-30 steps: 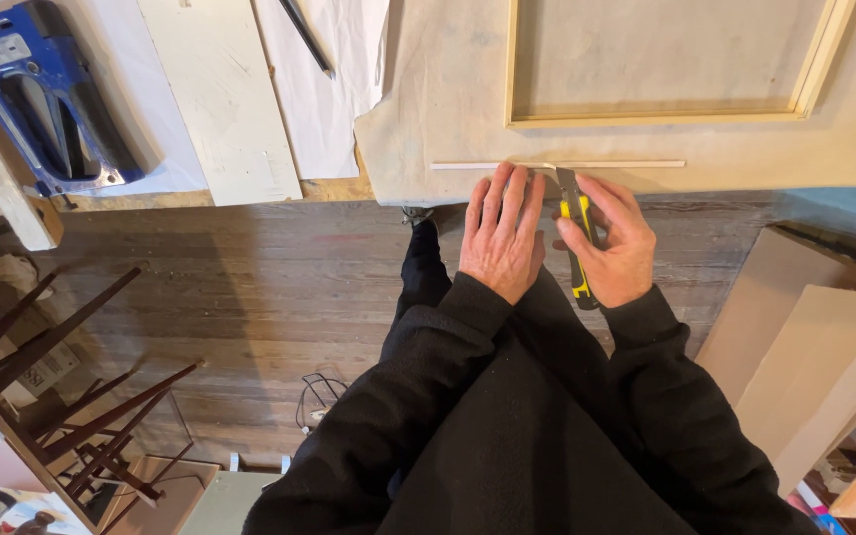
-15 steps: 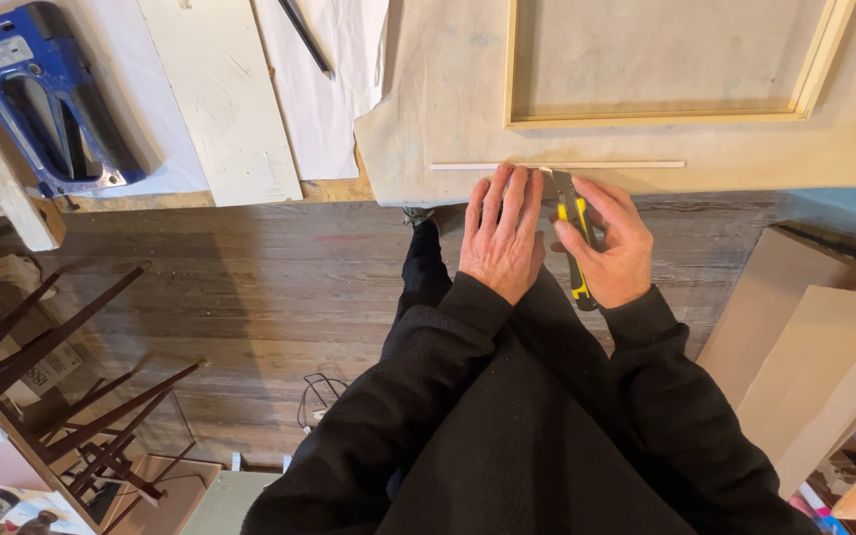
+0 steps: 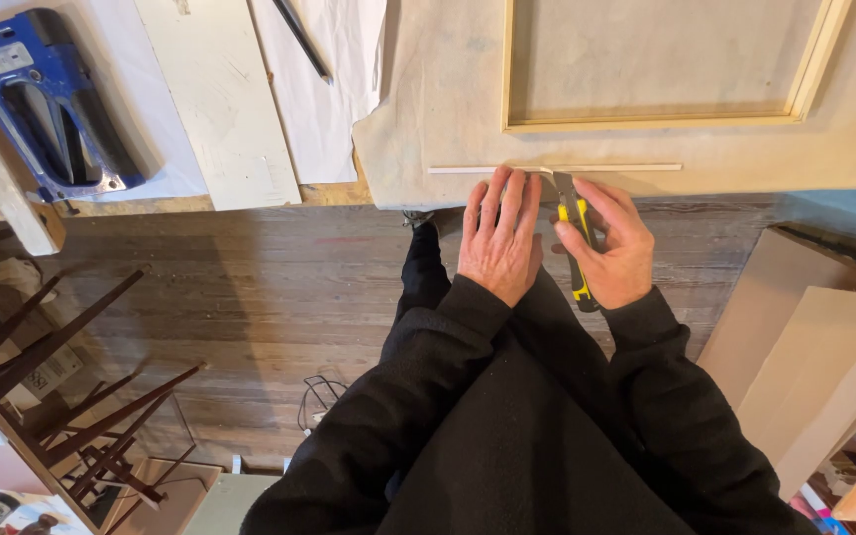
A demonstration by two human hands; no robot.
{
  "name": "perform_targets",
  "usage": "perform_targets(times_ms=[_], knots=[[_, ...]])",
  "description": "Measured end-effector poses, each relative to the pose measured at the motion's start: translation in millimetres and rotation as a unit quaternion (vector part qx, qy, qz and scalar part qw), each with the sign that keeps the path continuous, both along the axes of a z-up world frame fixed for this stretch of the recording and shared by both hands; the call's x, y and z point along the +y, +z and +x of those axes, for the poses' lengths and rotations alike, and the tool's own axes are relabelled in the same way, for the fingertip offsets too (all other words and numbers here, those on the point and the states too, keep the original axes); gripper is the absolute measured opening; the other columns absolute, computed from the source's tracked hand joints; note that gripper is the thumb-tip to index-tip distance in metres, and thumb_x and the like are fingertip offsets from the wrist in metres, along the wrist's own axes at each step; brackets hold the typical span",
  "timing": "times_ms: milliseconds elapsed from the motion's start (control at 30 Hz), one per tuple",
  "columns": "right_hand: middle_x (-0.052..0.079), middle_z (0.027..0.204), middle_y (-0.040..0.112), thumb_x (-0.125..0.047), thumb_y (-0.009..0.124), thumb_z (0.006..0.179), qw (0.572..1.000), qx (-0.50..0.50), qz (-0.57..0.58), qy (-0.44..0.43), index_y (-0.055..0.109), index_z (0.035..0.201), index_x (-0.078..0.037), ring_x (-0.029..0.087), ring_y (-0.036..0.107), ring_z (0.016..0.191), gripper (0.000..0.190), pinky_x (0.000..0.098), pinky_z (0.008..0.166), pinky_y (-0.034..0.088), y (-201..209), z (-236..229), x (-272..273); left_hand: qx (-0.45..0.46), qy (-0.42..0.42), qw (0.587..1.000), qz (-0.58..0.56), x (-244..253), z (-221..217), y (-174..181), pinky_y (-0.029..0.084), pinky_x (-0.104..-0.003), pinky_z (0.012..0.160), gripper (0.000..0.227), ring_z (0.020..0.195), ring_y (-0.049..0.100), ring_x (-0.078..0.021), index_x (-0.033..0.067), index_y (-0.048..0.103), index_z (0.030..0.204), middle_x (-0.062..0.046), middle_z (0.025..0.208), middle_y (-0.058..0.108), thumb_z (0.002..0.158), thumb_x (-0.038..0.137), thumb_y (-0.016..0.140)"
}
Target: Cutting and preparing small plastic strips to fit inside a picture frame using a utility knife.
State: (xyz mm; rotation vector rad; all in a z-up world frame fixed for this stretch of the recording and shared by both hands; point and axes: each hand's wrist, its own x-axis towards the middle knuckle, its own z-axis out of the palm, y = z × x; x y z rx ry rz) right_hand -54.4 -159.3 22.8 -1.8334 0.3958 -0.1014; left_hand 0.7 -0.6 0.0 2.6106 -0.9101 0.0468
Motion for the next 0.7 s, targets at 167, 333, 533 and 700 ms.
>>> perform_targets(times_ms=[167,333,533,700], knots=[[0.019,0.138,0.061,-0.006,0.083,0.098,1.0,0.005,0.0,0.007,0.064,0.149,0.0,0.033,0.066,0.127,0.055,0.0444,0.096,0.06,-1.8,-1.9,-1.4,-0.005,0.002,1.0,0.004,0.1,-0.4,-1.2,0.035,-0.056,0.13,0.081,0.155,0.044,-0.042,0.0009,0.056,0.154,-0.024,0.158,0.051,0.08,0.023,0.081],[0.017,0.138,0.061,-0.008,0.084,0.099,1.0,0.007,-0.001,-0.003,0.065,0.148,-0.001,0.031,0.067,0.127,0.053,0.0427,0.094,0.061,0.8,1.5,-1.3,-0.009,0.001,1.0,-0.003,-1.3,-0.5,-3.9,0.036,-0.057,0.129,0.086,0.155,0.044,-0.0432,0.0005,0.056,0.154,-0.025,0.158,0.051,0.076,0.023,0.084],[0.019,0.136,0.061,-0.007,0.084,0.098,1.0,0.006,0.0,0.0,0.065,0.148,0.001,0.036,0.068,0.126,0.054,0.0443,0.091,0.062,-3.4,0.5,-1.7,-0.012,0.007,1.0,0.0,-2.4,-0.9,-2.8,0.036,-0.056,0.129,0.084,0.154,0.045,-0.0415,0.0015,0.056,0.154,-0.024,0.156,0.052,0.077,0.023,0.081],[0.018,0.138,0.061,-0.009,0.084,0.099,1.0,0.01,-0.004,0.002,0.065,0.149,-0.001,0.033,0.065,0.129,0.054,0.044,0.097,0.06,5.4,1.8,0.3,-0.014,0.008,1.0,0.0,-2.9,-1.0,-4.8,0.037,-0.057,0.129,0.088,0.154,0.046,-0.0421,0.0023,0.054,0.157,-0.023,0.155,0.053,0.076,0.023,0.081]])
